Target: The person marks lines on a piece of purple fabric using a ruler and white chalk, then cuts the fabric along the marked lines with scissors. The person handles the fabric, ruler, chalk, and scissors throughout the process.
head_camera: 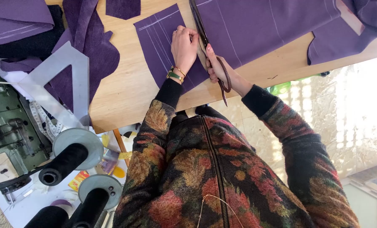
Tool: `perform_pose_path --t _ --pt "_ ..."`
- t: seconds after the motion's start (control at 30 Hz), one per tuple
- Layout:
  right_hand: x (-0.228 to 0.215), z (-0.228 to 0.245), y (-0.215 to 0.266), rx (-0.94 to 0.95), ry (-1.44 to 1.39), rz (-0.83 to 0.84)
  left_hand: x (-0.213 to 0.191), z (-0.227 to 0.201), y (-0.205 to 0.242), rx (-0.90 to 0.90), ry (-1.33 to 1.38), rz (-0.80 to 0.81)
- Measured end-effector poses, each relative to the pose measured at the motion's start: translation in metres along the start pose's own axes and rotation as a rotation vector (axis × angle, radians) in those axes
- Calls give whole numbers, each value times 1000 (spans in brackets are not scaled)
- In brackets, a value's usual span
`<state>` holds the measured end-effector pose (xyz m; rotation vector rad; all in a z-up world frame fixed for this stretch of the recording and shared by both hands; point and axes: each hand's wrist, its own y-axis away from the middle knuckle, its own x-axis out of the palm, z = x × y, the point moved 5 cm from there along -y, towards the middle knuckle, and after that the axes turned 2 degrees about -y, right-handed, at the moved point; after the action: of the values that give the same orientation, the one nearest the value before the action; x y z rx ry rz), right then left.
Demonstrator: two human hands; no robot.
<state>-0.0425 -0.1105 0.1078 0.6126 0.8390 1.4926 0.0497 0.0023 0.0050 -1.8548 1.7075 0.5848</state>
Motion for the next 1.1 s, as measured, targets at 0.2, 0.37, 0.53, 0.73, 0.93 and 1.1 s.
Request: perform_pose_path --t 0.2,0.37,0.53,0.73,0.93,1.1 --pt "0 -1 -1 -23 -32 17 0 0 0 -18 0 6" --pt "-1 -3 -4 -18 -55 29 -2 -2 1 -11 4 -10" --pt "-11 -11 -2 20 -167 113 -18 -6 2 -17 83 -2" --pt "-75 -29 8 -240 -245 252 -72 -17 36 -79 269 -11" --pt "-176 -77 -5 -233 -218 25 -50 -102 122 68 479 198" --pt "-241 -99 -16 -280 -137 -51 11 -181 133 149 687 621"
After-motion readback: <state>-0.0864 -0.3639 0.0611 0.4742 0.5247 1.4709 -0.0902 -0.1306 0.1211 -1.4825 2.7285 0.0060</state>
